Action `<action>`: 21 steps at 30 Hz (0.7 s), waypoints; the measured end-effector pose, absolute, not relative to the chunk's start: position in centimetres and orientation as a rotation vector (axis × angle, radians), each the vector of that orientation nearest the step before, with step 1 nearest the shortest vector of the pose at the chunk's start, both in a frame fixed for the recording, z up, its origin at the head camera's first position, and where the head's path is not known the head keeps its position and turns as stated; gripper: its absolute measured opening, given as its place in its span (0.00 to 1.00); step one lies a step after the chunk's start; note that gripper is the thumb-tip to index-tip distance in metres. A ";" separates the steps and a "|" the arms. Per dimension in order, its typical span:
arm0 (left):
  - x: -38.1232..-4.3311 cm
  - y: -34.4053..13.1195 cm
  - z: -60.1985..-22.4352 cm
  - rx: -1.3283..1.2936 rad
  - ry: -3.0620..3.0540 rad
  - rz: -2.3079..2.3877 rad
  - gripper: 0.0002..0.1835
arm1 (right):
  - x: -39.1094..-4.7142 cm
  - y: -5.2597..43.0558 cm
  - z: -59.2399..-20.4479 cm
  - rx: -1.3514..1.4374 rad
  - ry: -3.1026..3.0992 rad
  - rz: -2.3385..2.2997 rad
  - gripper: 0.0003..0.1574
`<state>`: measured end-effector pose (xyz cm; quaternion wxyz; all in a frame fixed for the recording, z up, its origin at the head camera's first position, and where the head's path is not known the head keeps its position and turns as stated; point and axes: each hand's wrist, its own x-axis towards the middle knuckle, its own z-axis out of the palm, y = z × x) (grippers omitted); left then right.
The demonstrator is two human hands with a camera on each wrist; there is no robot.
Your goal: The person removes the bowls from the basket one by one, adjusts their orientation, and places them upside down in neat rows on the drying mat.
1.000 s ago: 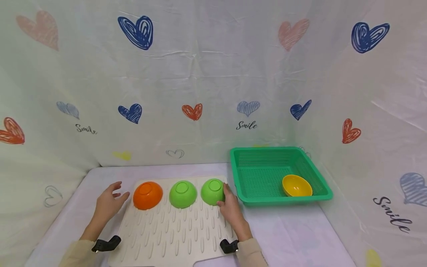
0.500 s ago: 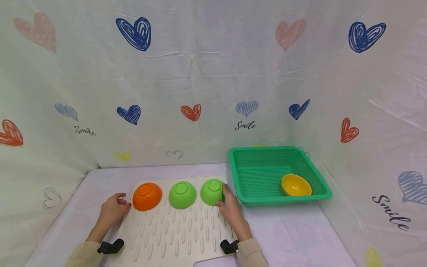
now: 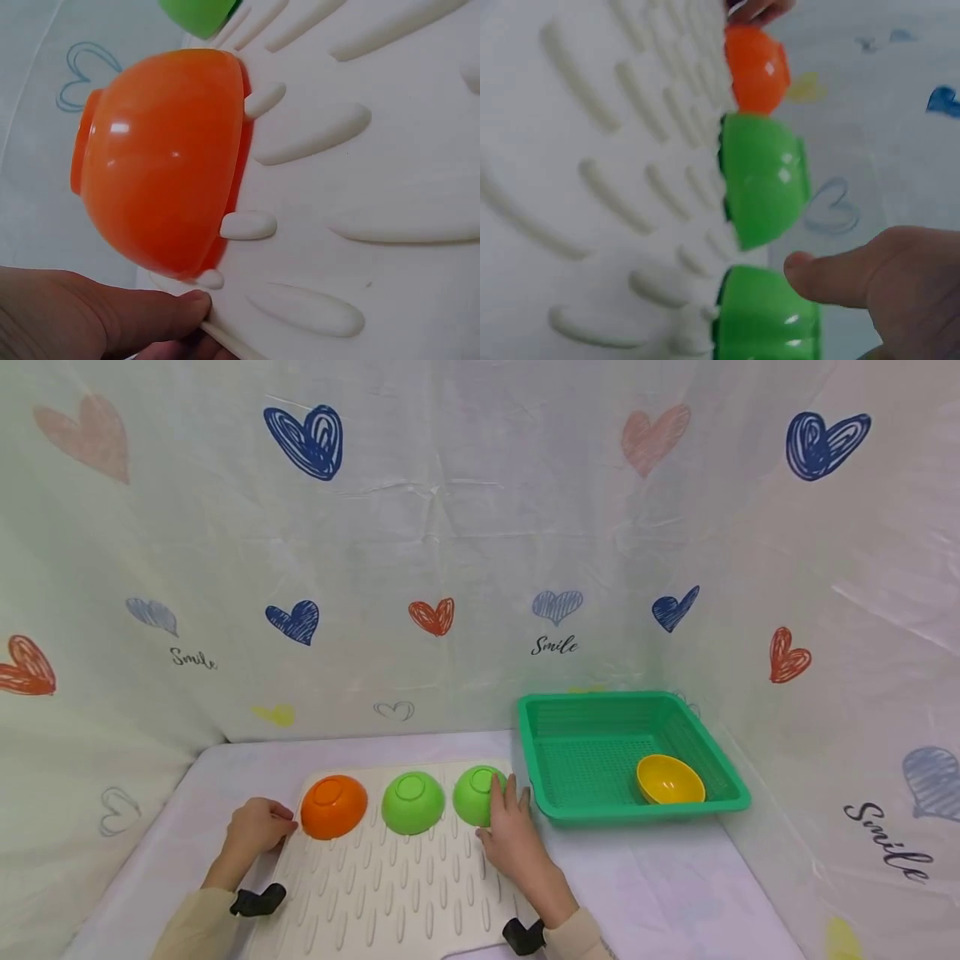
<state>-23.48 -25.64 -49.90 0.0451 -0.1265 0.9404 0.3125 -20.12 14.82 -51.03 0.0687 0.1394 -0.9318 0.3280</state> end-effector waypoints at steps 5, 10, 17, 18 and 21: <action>-23.6 -25.3 -49.9 -0.429 2.839 0.966 0.09 | -18.2 14.6 -46.7 0.682 -2.838 1.002 0.52; -23.9 -25.3 -49.8 -0.413 2.837 0.959 0.09 | -19.1 15.9 -42.6 0.873 -2.571 0.963 0.52; -24.1 -25.4 -49.8 -0.427 2.853 0.921 0.08 | -23.2 20.1 -38.7 0.820 -2.349 1.041 0.53; -24.0 -25.4 -49.7 -0.434 2.848 0.925 0.08 | -23.7 20.9 -38.2 0.778 -2.371 1.068 0.54; -23.7 -25.6 -49.8 -0.447 2.832 0.940 0.08 | -25.1 23.0 -37.2 0.654 -2.429 1.106 0.54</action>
